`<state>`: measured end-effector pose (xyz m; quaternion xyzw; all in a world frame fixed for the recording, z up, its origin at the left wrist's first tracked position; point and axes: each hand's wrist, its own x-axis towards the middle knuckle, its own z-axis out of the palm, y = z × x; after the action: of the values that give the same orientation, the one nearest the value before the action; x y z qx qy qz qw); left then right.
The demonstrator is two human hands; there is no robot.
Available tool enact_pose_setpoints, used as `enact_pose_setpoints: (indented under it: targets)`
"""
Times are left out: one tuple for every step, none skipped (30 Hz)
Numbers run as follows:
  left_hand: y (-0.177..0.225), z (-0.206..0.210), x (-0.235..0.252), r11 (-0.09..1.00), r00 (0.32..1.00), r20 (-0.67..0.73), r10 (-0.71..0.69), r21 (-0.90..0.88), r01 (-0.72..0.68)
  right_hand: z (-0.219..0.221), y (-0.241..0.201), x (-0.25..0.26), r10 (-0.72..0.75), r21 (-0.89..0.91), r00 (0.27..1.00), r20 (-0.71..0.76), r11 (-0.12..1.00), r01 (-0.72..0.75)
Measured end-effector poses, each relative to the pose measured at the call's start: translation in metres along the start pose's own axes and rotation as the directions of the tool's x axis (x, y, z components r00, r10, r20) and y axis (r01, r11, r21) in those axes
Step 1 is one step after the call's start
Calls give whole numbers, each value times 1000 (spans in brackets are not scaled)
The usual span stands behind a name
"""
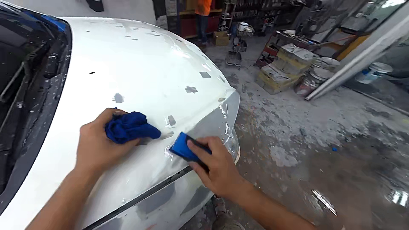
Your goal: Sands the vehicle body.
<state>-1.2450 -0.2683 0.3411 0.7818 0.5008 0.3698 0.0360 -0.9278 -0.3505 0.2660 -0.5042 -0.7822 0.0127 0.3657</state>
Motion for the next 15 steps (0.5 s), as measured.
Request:
enact_pose_setpoints:
  targets:
    - [17, 8, 3, 1000, 1000, -16, -17, -13, 17, -1, 8, 0, -43, 9, 999, 9, 999, 43]
    - [35, 15, 7, 999, 999, -14, -30, -14, 30, -4, 27, 7, -34, 2, 999, 7, 999, 34]
    - [55, 21, 12, 999, 999, -12, -36, -2, 36, -9, 53, 21, 28, -19, 1000, 6, 999, -27]
    - [74, 26, 20, 999, 999, -18, -38, 10, 38, -15, 81, 38, 128, -46, 992, -2, 991, -128]
    - [92, 30, 28, 999, 999, -32, -34, 19, 35, -20, 101, 54, 237, -78, 971, -17, 968, -237]
    - [107, 34, 36, 999, 998, -51, -29, 29, 30, -22, 110, 63, 318, -98, 948, -30, 942, -320]
    - [120, 38, 45, 999, 997, -72, -26, 41, 29, -22, 102, 66, 342, -93, 939, -27, 935, -343]
    - [130, 43, 54, 998, 996, -89, -27, 53, 32, -20, 81, 62, 305, -69, 952, -7, 950, -305]
    - [136, 48, 62, 997, 994, -99, -33, 61, 39, -17, 55, 51, 209, -14, 978, 17, 978, -209]
    - [141, 52, 67, 996, 994, -100, -49, 71, 56, -12, 34, 37, 73, 61, 995, 61, 995, -77]
    - [144, 54, 67, 993, 993, -92, -73, 85, 81, -9, 23, 26, -82, 119, 991, 109, 990, 69]
    - [146, 53, 65, 988, 992, -81, -99, 108, 107, -7, 25, 23, -191, 148, 971, 141, 974, 170]
    - [146, 48, 58, 982, 990, -73, -124, 133, 133, -8, 40, 27, -239, 172, 959, 150, 962, 213]
    - [145, 40, 46, 974, 986, -67, -153, 159, 162, -11, 64, 36, -227, 165, 964, 136, 965, 204]
    - [142, 31, 30, 962, 979, -70, -190, 187, 200, -12, 95, 46, -167, 127, 981, 99, 980, 154]
